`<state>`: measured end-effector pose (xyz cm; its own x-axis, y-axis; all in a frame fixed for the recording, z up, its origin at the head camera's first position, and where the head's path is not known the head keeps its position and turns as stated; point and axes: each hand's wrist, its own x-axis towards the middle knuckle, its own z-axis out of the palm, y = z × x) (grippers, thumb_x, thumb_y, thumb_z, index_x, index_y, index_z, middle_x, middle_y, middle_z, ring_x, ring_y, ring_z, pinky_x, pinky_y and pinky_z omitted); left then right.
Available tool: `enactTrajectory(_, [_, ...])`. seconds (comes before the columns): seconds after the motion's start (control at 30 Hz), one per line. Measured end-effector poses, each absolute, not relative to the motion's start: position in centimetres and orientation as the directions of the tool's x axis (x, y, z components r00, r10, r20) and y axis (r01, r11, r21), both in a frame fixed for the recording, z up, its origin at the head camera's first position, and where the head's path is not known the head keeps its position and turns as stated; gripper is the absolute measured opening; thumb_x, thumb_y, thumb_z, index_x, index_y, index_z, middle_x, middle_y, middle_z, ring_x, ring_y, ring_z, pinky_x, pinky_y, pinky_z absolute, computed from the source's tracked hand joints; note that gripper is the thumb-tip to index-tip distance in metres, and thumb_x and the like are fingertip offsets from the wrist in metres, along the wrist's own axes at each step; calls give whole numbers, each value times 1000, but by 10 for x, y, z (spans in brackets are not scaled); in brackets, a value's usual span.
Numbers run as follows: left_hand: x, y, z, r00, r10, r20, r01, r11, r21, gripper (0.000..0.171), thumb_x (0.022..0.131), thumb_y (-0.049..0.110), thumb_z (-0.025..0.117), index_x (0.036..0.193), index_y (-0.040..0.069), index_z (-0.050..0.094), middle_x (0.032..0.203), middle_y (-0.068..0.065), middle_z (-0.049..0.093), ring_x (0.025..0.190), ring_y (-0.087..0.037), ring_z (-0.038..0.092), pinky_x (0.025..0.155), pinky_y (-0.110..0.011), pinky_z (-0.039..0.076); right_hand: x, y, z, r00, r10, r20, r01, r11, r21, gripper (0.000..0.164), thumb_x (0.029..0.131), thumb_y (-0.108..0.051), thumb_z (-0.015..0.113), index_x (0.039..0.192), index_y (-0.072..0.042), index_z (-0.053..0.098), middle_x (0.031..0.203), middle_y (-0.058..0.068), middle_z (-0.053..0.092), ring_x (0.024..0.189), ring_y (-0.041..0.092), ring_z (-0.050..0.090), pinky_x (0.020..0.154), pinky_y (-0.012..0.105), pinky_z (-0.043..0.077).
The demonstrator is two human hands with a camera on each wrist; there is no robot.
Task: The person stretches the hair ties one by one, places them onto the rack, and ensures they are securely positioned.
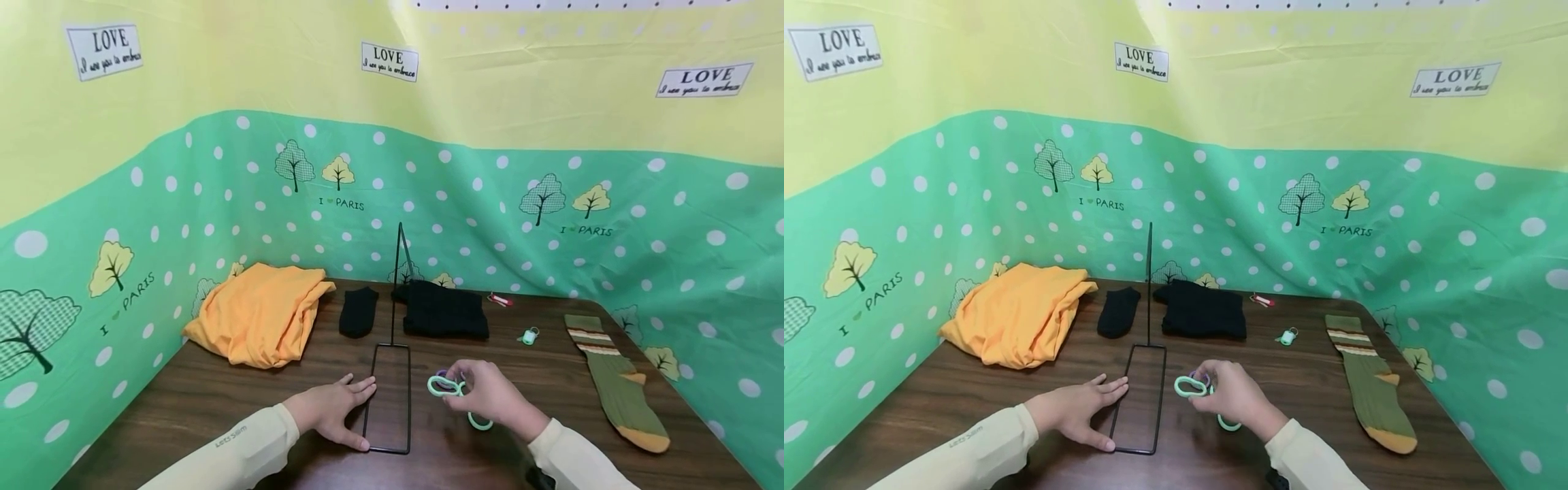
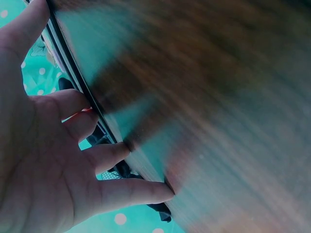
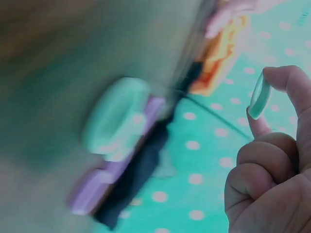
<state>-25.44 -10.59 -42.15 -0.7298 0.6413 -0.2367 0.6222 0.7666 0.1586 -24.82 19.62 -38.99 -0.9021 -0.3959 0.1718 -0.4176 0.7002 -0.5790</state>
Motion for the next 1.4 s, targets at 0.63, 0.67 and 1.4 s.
enactTrajectory(0.63, [-255,-111,-425,-727,645,-235,620,764,178,94,74,69,58,147,16,28,155,2,18,137,-42,22,105,-48,34,-200,144,-286,-243,-298,923,-902,419,-102,32,82,-33,67,96,-5,64,45,-9,20,40,-1,14,41,8,18])
enactTrajectory(0.67, [-255,-111,-425,-726,647,-233,622,763,177,94,75,69,58,147,16,28,155,2,18,137,-42,22,105,-48,34,-200,141,-282,-204,-288,936,-900,431,-64,35,83,-37,64,95,-4,64,46,-9,19,41,-1,12,41,9,16])
enactTrajectory(1.4, [-256,-107,-424,-722,655,-224,632,756,170,93,75,68,58,147,17,28,155,3,18,137,-42,23,104,-48,35,-270,119,-267,-262,-204,943,-761,645,-72,39,68,-19,76,100,-2,61,42,-7,25,36,2,16,36,18,15])
